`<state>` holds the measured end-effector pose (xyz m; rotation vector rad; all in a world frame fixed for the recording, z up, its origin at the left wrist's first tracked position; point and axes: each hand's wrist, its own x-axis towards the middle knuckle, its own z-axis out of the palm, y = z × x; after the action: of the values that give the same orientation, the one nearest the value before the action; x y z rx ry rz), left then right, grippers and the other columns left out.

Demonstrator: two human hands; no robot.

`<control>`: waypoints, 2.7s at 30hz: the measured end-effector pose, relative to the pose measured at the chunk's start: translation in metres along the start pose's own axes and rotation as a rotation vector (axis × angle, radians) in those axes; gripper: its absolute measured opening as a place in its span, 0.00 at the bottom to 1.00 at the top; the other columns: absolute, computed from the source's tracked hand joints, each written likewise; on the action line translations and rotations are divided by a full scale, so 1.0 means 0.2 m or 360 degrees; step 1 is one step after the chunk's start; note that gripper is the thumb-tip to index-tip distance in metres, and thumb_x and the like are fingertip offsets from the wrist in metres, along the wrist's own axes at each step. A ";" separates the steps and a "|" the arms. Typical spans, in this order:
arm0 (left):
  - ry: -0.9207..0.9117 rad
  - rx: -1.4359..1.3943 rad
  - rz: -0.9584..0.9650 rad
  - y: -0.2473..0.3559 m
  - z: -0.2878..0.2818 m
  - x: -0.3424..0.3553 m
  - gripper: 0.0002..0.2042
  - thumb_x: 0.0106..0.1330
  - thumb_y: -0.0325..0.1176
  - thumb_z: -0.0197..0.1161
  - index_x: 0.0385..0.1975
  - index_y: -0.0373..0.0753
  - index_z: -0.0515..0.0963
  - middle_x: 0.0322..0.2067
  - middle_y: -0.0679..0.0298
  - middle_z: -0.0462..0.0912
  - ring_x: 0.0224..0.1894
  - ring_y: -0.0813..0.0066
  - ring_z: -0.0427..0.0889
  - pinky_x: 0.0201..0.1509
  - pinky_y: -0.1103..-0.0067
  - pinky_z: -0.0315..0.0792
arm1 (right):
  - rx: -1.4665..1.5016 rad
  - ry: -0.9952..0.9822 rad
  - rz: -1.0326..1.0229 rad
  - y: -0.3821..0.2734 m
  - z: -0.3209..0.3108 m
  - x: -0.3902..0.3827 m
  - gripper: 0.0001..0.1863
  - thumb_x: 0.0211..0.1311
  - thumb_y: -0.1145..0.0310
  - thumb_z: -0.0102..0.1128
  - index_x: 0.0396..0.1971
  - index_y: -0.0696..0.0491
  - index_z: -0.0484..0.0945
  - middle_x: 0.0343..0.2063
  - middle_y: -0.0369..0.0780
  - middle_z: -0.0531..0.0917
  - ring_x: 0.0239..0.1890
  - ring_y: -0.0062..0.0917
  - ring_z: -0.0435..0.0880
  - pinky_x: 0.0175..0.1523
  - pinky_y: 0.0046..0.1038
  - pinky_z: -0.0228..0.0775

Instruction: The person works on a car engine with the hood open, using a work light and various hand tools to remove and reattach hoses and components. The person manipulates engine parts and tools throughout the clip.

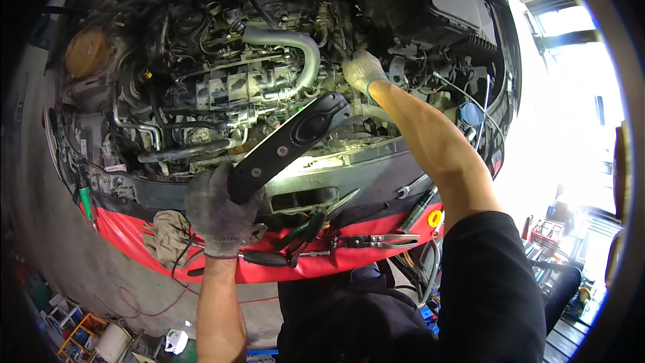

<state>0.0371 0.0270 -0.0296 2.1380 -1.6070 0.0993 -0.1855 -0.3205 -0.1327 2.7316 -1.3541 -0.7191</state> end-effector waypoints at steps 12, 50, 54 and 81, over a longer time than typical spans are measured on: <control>-0.0108 0.0011 -0.0065 0.01 0.01 0.02 0.31 0.38 0.45 0.82 0.46 0.42 0.82 0.37 0.58 0.82 0.42 0.53 0.82 0.46 0.60 0.77 | 0.0460 0.0392 -0.0287 -0.18 -0.13 0.08 0.11 0.55 0.62 0.68 0.31 0.55 0.85 0.33 0.49 0.87 0.39 0.44 0.86 0.42 0.37 0.78; -0.0127 0.0006 -0.0123 0.04 -0.03 0.02 0.32 0.40 0.50 0.82 0.46 0.42 0.82 0.41 0.56 0.82 0.45 0.51 0.81 0.51 0.59 0.75 | 0.2397 0.0093 0.0629 -0.04 0.05 0.19 0.05 0.62 0.67 0.62 0.34 0.52 0.82 0.34 0.41 0.84 0.34 0.33 0.82 0.36 0.31 0.75; -0.0182 0.0020 -0.0168 0.07 -0.03 0.04 0.31 0.40 0.49 0.82 0.45 0.41 0.82 0.40 0.56 0.82 0.44 0.51 0.81 0.49 0.59 0.75 | 0.2054 0.0206 0.0370 0.00 0.10 0.19 0.06 0.66 0.69 0.57 0.29 0.52 0.79 0.26 0.37 0.81 0.24 0.26 0.79 0.25 0.28 0.71; -0.0075 -0.0081 -0.0049 0.01 -0.02 0.04 0.30 0.38 0.49 0.81 0.42 0.42 0.82 0.32 0.58 0.80 0.37 0.53 0.81 0.43 0.60 0.74 | 0.2927 -0.0267 0.0786 0.08 0.03 0.00 0.10 0.74 0.62 0.56 0.33 0.49 0.80 0.21 0.29 0.78 0.19 0.15 0.73 0.17 0.21 0.55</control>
<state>0.0392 0.0207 -0.0219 2.1402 -1.5851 -0.0018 -0.1996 -0.3285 -0.1347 2.4561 -3.7810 0.8967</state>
